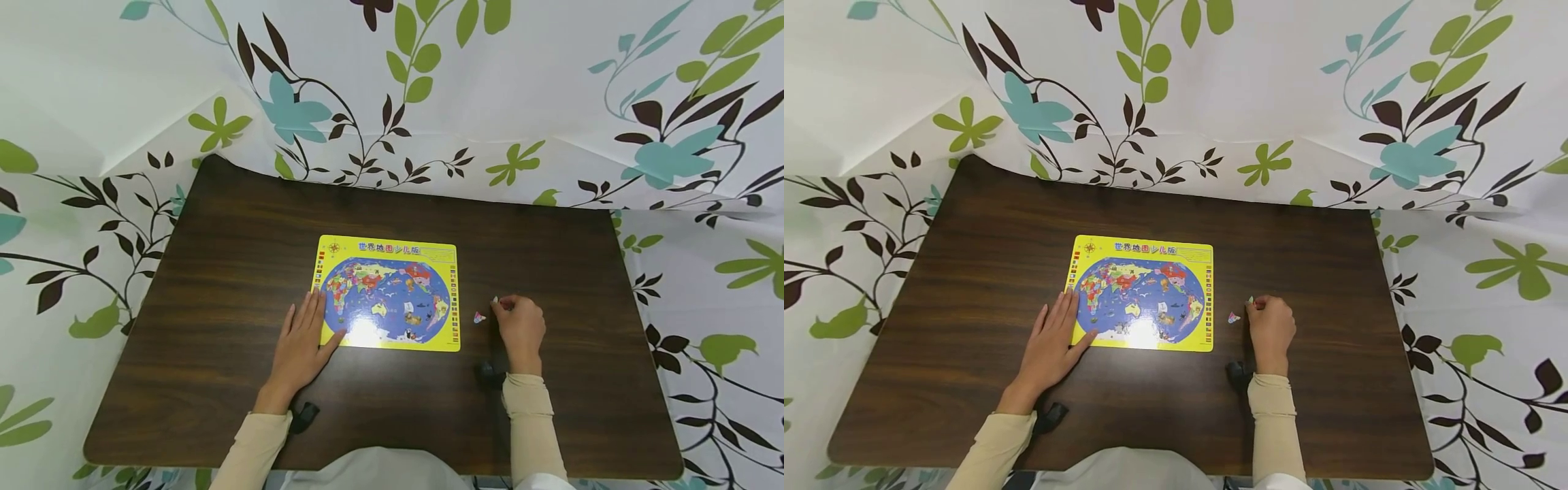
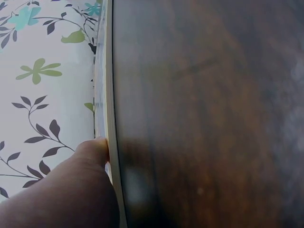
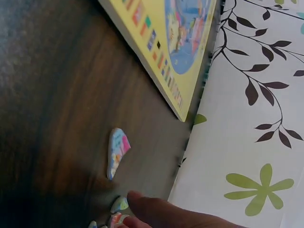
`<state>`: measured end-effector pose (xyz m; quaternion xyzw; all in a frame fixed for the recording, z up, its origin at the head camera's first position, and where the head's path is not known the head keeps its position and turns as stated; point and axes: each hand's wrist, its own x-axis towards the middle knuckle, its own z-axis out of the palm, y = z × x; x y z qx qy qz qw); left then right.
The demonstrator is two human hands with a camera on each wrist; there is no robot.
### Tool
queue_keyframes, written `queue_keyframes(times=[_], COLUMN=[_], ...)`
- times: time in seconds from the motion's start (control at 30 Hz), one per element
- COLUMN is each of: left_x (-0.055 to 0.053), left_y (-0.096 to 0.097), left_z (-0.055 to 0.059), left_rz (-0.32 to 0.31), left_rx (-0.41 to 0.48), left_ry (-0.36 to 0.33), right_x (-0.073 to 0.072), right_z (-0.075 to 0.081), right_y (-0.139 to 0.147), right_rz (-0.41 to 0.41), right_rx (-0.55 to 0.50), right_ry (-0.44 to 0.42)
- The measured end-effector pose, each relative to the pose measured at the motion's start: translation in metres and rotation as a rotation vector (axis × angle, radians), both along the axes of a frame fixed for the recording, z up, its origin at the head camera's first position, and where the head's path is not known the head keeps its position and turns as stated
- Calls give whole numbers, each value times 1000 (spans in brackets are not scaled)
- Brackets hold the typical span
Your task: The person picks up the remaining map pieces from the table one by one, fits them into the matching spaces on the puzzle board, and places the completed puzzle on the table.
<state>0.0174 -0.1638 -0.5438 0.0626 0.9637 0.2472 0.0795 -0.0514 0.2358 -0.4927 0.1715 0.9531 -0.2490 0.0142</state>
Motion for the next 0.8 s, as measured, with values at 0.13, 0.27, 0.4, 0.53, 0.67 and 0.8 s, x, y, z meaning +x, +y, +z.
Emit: queue_keyframes(times=[0.13, 0.27, 0.4, 0.53, 0.67, 0.8], left_x=[1, 0, 0, 0, 1, 1], left_y=[0, 0, 0, 1, 0, 0], left_z=[0, -1, -1, -2, -2, -1], left_rz=[0, -2, -3, 2, 4, 2], left_rx=[-3, -5, -1, 9, 8, 0], left_ry=[-9, -4, 16, 38, 38, 21], right_x=[0, 0, -1, -1, -1, 0], right_z=[-3, -6, -8, -9, -11, -13], right_y=[-2, -3, -4, -5, -4, -5], right_rz=[-3, 1, -5, -6, 2, -5], right_rx=[-4, -6, -28, -58, -71, -77], right_ry=[4, 16, 30, 69, 101, 113])
